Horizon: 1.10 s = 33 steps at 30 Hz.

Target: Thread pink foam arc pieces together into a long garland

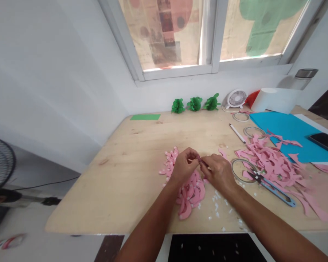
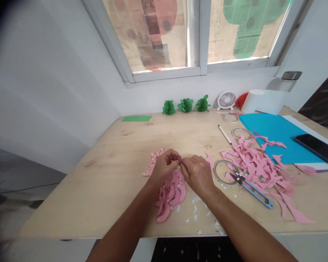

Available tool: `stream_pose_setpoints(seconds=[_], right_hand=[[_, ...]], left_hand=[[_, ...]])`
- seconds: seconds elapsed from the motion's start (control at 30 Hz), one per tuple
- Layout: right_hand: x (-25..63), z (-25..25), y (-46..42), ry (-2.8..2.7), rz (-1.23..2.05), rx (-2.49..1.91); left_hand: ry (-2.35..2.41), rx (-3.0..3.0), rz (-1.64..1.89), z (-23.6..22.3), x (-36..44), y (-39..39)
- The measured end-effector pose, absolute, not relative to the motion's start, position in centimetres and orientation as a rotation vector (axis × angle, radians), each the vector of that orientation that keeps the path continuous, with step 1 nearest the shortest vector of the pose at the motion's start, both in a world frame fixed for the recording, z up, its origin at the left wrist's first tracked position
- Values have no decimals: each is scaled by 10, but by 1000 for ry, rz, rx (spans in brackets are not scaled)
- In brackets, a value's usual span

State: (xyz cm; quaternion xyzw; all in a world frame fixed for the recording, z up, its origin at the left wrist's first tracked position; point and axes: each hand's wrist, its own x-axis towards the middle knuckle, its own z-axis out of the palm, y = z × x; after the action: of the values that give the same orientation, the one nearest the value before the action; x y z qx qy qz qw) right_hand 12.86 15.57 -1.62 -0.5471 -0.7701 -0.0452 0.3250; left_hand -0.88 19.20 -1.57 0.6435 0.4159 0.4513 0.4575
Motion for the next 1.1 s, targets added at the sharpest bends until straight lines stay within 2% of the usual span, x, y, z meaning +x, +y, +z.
stream_pose_setpoints(seconds=[0.13,0.27,0.4,0.53,0.77,1.1], right_hand=[[128,-16,155,-2069,-187,-1423],[128,-14,156,-1970,96,-1489],[129,-16,159,-1750,615,-1482],[134,-21,166,-1448,892,-1367],[140,-23,171,-1204,929,-1283],[137,-9,168,-1227,994,-1221]], left_hand=[[1210,1990,1174,-16,-6,184],[1199,2286,1357,-18,-3,180],[1133,2054,1463,-14,-5,182],[1111,1635,1430,-12,-8,187],[863,1287,987,-16,1,185],[828,1033,1019,-14,0,186]])
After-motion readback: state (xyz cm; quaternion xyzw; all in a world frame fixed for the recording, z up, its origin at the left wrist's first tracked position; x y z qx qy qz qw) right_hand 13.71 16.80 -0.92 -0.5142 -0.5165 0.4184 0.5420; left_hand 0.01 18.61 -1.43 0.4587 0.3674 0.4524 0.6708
